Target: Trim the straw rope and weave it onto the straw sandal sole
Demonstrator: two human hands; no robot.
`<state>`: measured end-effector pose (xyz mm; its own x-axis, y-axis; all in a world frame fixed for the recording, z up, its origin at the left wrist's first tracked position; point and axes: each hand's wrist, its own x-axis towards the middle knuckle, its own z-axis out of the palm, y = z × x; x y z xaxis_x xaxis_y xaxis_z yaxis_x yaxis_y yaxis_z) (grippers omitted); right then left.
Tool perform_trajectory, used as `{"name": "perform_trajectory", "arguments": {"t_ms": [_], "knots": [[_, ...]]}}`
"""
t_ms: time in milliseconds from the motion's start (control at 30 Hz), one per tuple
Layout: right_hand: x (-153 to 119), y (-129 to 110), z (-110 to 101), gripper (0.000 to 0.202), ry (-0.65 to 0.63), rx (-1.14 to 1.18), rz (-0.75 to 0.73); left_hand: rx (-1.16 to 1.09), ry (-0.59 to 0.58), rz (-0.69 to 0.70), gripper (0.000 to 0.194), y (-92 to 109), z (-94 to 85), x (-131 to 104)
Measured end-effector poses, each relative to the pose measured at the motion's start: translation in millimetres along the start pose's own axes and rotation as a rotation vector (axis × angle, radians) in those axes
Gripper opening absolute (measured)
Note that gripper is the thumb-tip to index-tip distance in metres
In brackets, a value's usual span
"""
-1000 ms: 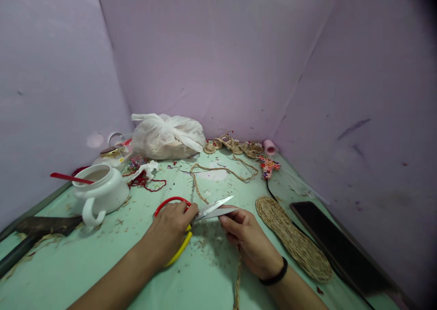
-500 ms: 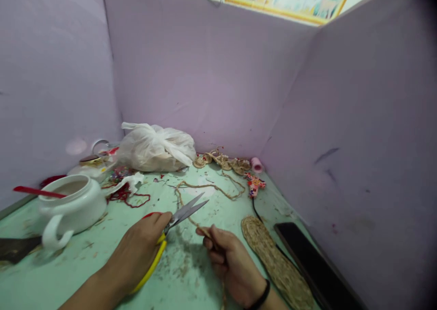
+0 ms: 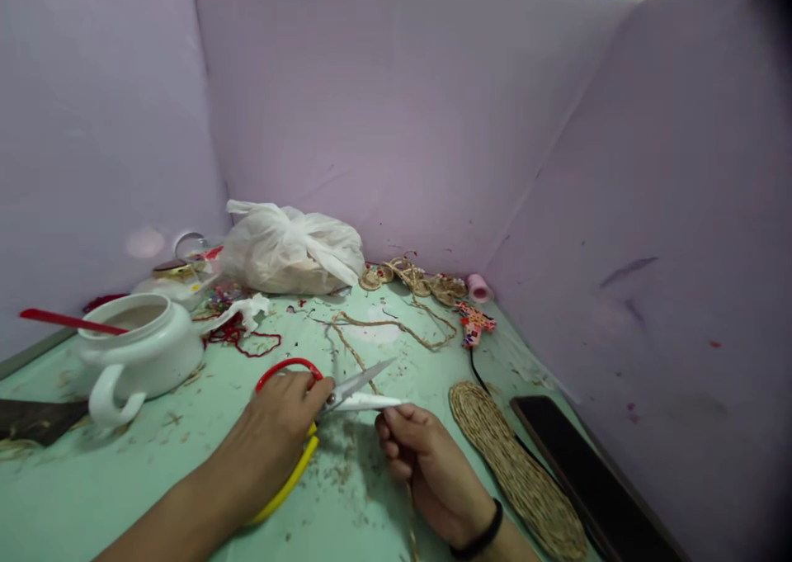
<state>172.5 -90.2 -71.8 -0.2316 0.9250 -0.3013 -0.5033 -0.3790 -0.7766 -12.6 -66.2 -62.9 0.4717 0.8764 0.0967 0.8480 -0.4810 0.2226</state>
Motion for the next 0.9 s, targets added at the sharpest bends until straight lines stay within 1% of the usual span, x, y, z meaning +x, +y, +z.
{"name": "perform_trajectory", "arguments": {"t_ms": [100,200,333,400,500,700,800,900], "knots": [[0.6,0.7,5.2,0.015,0.104,-0.152,-0.087,0.043,0.016,0.023,0.044,2.0,2.0,-1.0],[0.9,1.0,8.7,0.018,0.216,-0.251,-0.129,0.084,0.016,0.027,0.045,4.6,2.6,-2.4],[-0.1,0.4,9.2,0.019,0.277,-0.312,-0.138,0.127,0.021,0.038,0.05,7.2,3.0,-2.7],[-0.9,-0.9,8.8,0.021,0.29,-0.325,-0.136,0.145,0.034,0.04,0.052,7.3,3.3,-2.0],[-2.2,-3.7,9.2,0.022,0.3,-0.382,-0.152,0.165,0.017,0.04,0.052,7.2,2.7,-1.5],[-5.0,-7.9,10.4,0.02,0.224,-0.495,-0.191,0.12,-0.024,0.067,0.048,9.2,-2.4,-4.9],[-5.9,-8.4,9.9,0.02,0.203,-0.496,-0.194,0.093,-0.057,0.08,0.041,8.6,-4.2,-5.1],[-6.2,-8.8,9.3,0.02,0.206,-0.473,-0.188,0.063,-0.066,0.086,0.038,8.0,-6.3,-4.8]]}}
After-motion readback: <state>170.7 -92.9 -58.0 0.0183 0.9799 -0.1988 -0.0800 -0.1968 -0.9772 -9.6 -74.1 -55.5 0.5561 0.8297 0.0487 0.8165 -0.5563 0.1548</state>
